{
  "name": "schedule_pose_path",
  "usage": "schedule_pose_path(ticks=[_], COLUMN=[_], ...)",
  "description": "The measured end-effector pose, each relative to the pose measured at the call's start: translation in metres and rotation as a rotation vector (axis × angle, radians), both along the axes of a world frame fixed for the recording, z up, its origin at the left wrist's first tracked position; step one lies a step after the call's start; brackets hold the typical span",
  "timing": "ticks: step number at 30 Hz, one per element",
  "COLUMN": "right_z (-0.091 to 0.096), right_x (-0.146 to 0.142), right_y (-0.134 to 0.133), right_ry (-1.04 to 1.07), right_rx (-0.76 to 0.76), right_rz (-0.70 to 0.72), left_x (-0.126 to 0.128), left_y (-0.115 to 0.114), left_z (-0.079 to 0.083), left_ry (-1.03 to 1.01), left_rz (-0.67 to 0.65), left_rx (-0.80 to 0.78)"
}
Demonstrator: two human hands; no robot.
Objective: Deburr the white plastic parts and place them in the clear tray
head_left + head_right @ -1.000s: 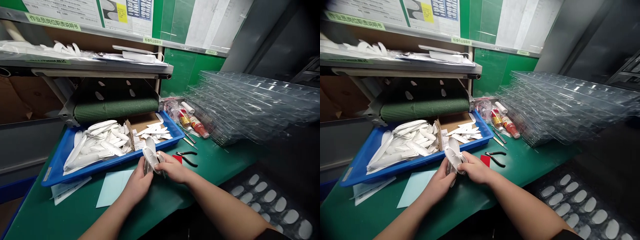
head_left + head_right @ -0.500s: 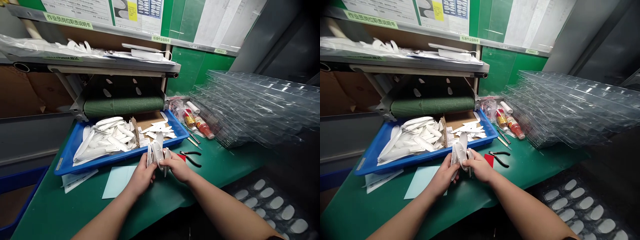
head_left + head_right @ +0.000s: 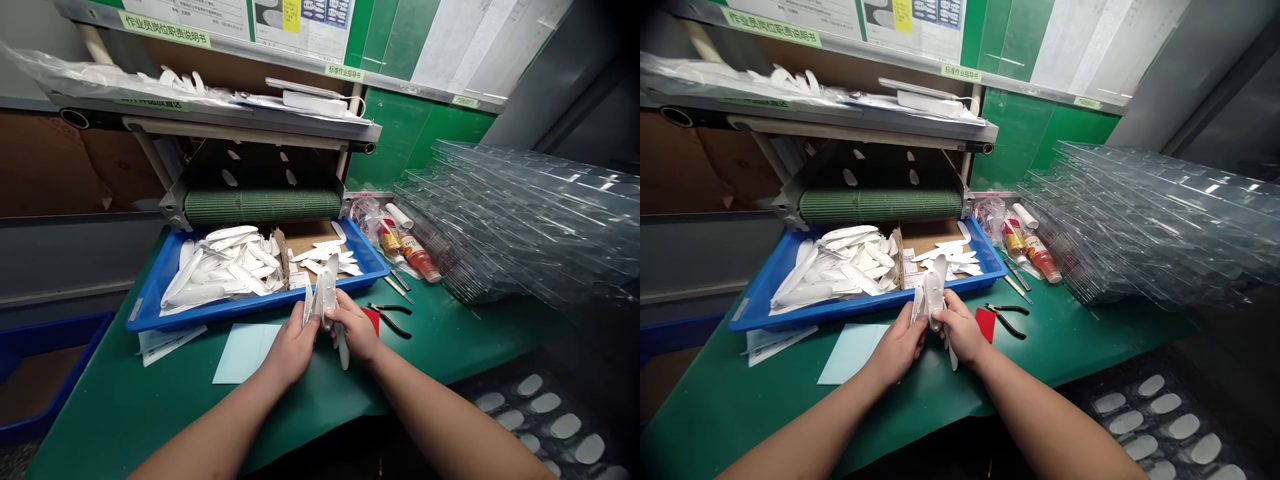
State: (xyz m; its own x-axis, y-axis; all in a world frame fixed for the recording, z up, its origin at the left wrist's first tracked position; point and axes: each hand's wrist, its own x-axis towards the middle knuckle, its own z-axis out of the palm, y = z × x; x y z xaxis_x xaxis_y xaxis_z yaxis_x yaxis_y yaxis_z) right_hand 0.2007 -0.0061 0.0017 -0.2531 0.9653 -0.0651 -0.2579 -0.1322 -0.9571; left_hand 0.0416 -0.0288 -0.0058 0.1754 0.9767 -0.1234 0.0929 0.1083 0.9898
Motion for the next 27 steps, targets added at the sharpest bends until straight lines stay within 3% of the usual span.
schedule_pose_path(ticks=[7,17,27], right_z=[-0.008,0.021,0.011], right_x=[-0.006,-0.004,-0.021], right_y=[0.005,0.012,0.016], right_ry=[-0.037,-0.176,-0.211], right_rx=[-0.021,0.004,0.003], right_rz=[-0.074,0.040,0.009], left_x=[0.001,0.000,-0.001], left_y=[0.002,0.002,0.005], left_z=[-0.004,0.005,0.005], left_ry=[-0.057,-0.142,-0.363], left_rz=[-0.024,-0.025,0.172], left_rx=[-0.057,-0.115,-0.116])
